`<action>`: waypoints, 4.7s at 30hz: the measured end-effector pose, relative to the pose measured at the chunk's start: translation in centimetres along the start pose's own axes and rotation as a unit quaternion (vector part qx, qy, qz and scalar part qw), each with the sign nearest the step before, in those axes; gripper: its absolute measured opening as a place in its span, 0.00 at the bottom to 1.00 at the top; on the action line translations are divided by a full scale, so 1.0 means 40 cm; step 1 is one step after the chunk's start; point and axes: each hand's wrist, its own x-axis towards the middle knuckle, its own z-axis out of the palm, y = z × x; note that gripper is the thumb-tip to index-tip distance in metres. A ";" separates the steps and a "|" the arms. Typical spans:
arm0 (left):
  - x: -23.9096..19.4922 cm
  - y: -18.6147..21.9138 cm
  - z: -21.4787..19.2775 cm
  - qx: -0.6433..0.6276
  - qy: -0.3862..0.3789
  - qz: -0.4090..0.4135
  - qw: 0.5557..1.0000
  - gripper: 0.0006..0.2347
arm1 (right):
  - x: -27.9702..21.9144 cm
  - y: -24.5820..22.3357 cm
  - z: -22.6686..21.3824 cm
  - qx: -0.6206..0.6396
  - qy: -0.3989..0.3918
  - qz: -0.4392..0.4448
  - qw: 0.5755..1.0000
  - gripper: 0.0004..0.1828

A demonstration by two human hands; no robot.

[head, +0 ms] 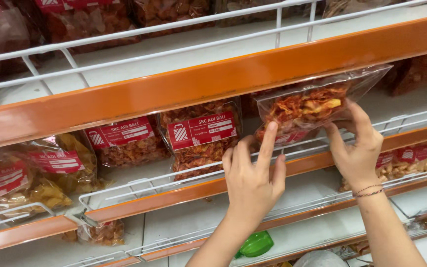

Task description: The person sits on the floor and restocks packaged snacks onto store shelves. They pick up bags of crackers and chips from a cardboard box, wipe them with a cloth, and place them on the shelf.

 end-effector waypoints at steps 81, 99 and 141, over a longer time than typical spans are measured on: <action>-0.850 0.686 0.912 -0.409 -0.520 -0.054 0.748 0.11 | -1.300 0.193 -0.873 -0.359 -0.074 0.579 0.729 0.13; -1.031 0.631 1.202 -0.456 -0.535 -0.399 0.589 0.08 | -1.349 0.860 -0.622 -0.384 -0.133 0.697 0.591 0.65; -0.545 0.592 0.266 -0.510 -0.309 -0.020 0.802 0.16 | -0.892 -0.185 -0.679 0.247 0.247 0.425 0.835 0.42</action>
